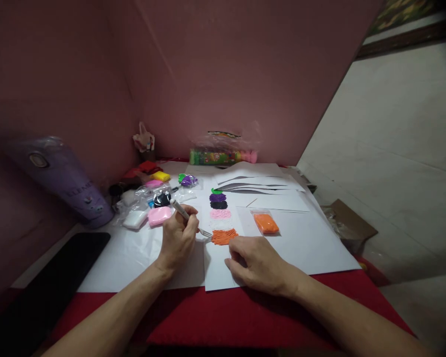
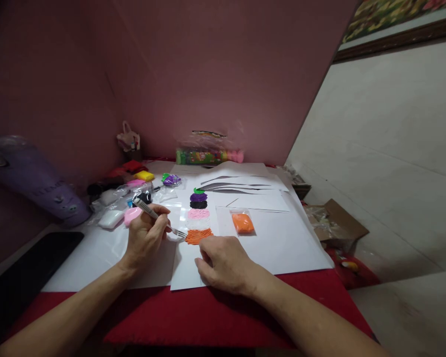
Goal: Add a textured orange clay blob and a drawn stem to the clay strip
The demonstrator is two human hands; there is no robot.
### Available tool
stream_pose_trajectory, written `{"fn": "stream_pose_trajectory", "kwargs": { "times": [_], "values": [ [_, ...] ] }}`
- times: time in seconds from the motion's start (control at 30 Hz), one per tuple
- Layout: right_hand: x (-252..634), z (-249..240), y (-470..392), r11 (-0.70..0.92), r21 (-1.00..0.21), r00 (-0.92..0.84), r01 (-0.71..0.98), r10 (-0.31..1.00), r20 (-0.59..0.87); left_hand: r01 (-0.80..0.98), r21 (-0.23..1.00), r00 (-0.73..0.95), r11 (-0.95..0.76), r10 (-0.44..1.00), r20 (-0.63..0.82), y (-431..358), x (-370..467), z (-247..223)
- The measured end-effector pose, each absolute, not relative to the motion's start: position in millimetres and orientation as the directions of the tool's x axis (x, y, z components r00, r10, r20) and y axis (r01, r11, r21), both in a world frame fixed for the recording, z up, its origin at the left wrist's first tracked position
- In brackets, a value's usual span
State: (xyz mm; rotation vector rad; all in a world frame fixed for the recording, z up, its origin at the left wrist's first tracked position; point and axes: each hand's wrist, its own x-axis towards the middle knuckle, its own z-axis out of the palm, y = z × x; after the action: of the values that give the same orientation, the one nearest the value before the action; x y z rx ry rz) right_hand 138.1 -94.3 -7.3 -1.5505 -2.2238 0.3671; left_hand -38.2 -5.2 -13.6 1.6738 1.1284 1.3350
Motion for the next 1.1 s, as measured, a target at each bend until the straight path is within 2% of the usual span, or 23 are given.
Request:
{"fn": "stream_pose_trajectory", "kwargs": {
  "times": [0.1, 0.4, 0.53, 0.77, 1.1],
  "values": [
    [138.4, -7.5, -94.3, 0.349, -0.431, -0.302, 0.832, 0.937, 0.176, 0.167, 0.918, 0.103, -0.359, 0.933, 0.346, -6.0, -37.4, -12.8],
    [138.2, -7.0, -94.3, 0.349, -0.427, -0.304, 0.834, 0.937, 0.173, 0.235, 0.907, 0.143, -0.350, 0.935, 0.324, -5.1, -36.4, -15.2],
    [139.0, -8.4, -94.0, 0.348, -0.427, -0.300, 0.835, 0.937, 0.177, 0.183, 0.926, 0.113, -0.331, 0.942, 0.315, -6.5, -38.0, -11.2],
    [138.3, -7.7, -93.5, 0.340, -0.439, -0.291, 0.832, 0.940, 0.176, 0.113, 0.954, 0.199, -0.277, 0.947, 0.251, -10.2, -36.8, -12.8],
    [138.8, -9.2, -93.7, 0.344, -0.442, -0.290, 0.828, 0.939, 0.186, 0.160, 0.927, 0.182, -0.338, 0.933, 0.309, -7.6, -39.3, -14.1]
  ]
}}
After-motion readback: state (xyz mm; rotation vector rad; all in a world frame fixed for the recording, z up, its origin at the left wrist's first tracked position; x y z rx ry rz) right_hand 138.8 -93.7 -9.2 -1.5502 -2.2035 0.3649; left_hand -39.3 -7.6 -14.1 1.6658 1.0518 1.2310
